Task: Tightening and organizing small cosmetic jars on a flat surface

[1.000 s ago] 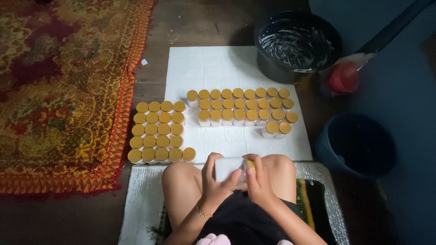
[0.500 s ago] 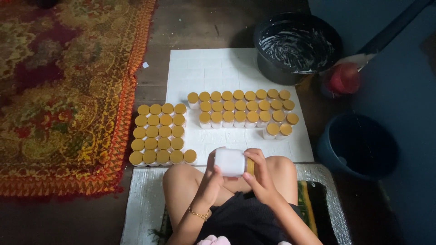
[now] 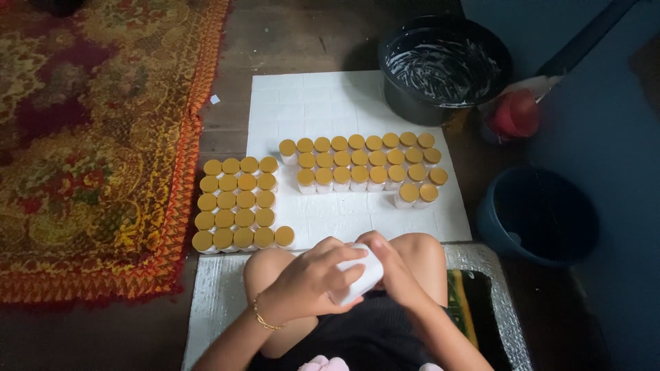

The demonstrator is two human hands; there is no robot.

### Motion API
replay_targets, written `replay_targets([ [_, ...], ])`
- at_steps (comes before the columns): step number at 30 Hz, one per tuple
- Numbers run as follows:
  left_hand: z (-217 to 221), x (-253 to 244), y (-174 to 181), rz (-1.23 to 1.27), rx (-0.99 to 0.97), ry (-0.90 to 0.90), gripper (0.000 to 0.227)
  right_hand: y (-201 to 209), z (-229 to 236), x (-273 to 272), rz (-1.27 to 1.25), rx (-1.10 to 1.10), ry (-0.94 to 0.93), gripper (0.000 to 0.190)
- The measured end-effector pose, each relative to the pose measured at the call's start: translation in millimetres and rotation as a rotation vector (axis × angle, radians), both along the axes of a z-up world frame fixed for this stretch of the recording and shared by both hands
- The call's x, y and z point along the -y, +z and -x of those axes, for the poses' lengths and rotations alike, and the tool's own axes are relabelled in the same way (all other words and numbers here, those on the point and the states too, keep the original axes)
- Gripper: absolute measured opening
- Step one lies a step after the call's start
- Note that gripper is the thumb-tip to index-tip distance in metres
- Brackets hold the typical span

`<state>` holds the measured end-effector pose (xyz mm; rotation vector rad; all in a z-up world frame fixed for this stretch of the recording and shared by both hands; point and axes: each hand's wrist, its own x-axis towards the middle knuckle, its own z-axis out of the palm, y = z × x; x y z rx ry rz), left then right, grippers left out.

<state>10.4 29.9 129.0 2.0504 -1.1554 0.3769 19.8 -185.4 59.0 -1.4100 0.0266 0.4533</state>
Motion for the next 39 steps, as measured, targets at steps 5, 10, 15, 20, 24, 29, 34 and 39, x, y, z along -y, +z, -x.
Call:
replay_targets([
  [5, -2.3, -6.8, -25.2, 0.010, -0.150, 0.129, 0.052, -16.3, -5.9, 0.1, -0.285, -0.047, -0.008, 0.034],
  [10, -6.4, 7.8, -84.6, 0.853, -0.979, -0.092, 0.122, -16.1, -0.6, -5.1, 0.003, 0.614, -0.147, 0.051],
  [15, 5.8, 26.0, -86.1, 1.154, -1.247, 0.268, 0.070, -16.5, -0.5, -5.6, 0.507, 1.239, -0.081, 0.072],
  [20, 14.7, 46.2, -65.6, 1.034, -0.979, 0.358, 0.075, -42.2, -1.8, -13.8, 0.432, 1.097, -0.245, 0.068],
  [24, 15.3, 41.8, -34.8, 0.603, -0.268, 0.370, 0.075, -50.8, 14.4, -21.8, 0.094, 0.752, -0.302, 0.069],
  [29, -2.4, 21.3, -33.2, 0.348, -0.034, 0.213, 0.063, -43.3, 13.6, -20.6, -0.118, 0.324, -0.223, 0.052],
  [34, -16.4, 4.5, -31.9, 0.104, 0.042, 0.017, 0.048, -39.3, 2.6, -9.4, -0.319, 0.001, -0.109, 0.048],
  [39, -9.3, 9.3, -57.1, 0.662, -0.841, 0.164, 0.113, -9.5, -4.3, -0.9, -0.215, 0.100, -0.097, 0.044],
])
